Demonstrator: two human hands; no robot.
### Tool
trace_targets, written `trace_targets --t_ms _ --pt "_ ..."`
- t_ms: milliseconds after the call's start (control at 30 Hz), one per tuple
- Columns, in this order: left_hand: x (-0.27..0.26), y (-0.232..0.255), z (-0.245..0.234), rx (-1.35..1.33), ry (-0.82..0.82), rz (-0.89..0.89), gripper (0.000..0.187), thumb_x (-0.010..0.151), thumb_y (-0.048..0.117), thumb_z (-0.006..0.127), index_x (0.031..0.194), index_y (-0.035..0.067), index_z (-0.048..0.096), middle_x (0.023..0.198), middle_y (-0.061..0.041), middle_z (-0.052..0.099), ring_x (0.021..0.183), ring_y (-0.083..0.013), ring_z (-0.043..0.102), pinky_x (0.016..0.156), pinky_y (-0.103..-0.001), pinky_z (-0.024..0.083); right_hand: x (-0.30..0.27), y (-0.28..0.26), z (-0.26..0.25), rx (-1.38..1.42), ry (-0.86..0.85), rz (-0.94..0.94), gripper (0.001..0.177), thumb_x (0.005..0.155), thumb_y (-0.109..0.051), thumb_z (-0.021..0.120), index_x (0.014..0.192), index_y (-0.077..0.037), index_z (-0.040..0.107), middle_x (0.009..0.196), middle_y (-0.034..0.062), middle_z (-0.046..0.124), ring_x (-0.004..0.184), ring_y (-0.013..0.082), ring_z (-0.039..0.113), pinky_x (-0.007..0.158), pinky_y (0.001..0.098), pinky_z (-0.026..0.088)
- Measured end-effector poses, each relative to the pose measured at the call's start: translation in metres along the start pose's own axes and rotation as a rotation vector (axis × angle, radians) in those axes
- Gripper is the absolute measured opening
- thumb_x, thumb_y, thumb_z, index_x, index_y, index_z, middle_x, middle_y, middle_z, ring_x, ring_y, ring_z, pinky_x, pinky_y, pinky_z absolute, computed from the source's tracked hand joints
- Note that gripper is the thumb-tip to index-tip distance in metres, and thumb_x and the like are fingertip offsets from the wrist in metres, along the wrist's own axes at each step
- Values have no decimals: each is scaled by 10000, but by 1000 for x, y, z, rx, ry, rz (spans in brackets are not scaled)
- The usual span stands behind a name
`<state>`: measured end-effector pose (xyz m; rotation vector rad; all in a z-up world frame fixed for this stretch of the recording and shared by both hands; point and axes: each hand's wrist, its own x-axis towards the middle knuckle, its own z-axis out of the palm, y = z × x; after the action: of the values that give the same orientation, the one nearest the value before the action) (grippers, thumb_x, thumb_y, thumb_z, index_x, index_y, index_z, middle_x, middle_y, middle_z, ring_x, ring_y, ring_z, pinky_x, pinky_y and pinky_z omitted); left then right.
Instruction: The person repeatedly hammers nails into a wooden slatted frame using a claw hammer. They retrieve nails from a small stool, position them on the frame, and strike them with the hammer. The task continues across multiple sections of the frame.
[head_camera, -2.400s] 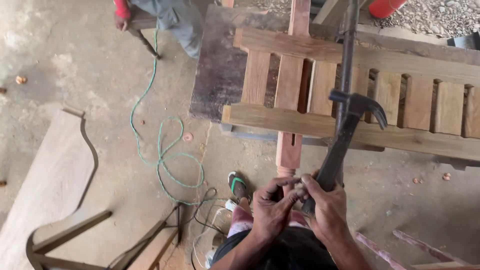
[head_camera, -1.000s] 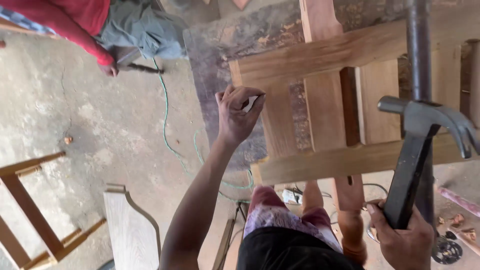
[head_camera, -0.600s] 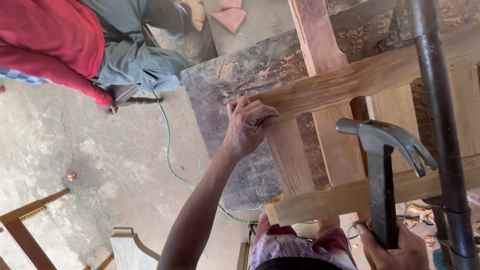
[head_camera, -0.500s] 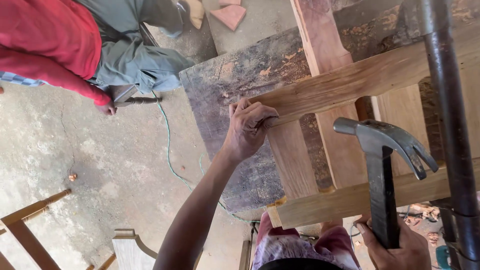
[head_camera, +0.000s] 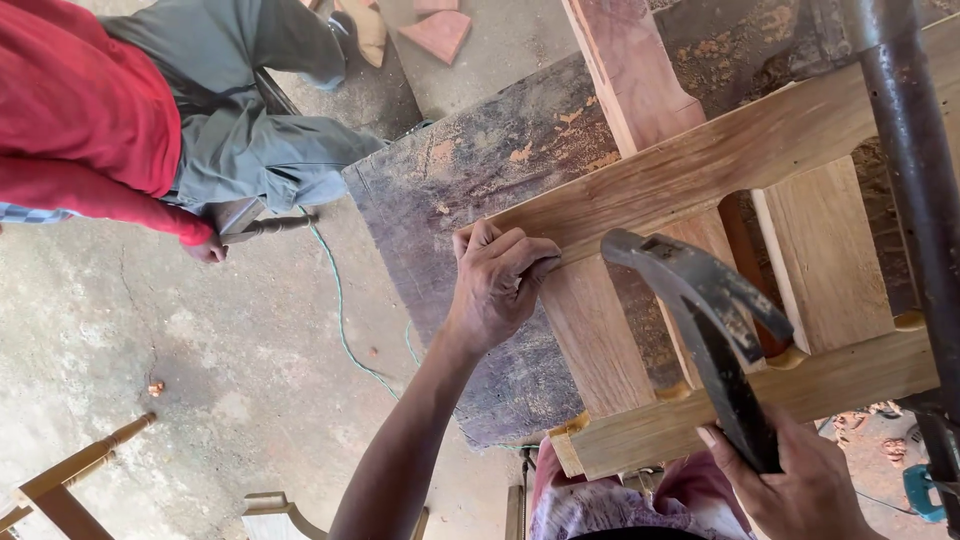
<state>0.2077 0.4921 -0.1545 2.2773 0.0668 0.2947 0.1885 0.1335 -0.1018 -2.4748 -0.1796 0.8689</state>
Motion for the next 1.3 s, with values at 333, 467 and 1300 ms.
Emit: trace_targets --t_ms 333,467,1300 --pt "-2 -3 -6 8 -44 36 184 878 151 800 1036 190 714 821 48 580 834 -196 475 895 -373 337 8 -17 4 27 -58 -61 365 848 -372 745 1019 -52 706 727 99 721 647 224 732 561 377 594" --pt "-4 -5 -5 20 -21 46 209 863 145 806 1045 192 714 839 55 591 852 -200 479 891 -375 332 12 -21 3 -90 -127 54 377 894 -387 741 1123 -89 708 747 96 717 674 215 736 598 368 602" --pt "-6 -9 -1 -20 -23 35 200 861 183 817 1035 226 728 905 82 637 901 -186 487 909 -381 338 7 -39 -6 -120 -58 205 359 880 -359 752 1065 -54 715 691 137 702 645 245 749 608 397 600"
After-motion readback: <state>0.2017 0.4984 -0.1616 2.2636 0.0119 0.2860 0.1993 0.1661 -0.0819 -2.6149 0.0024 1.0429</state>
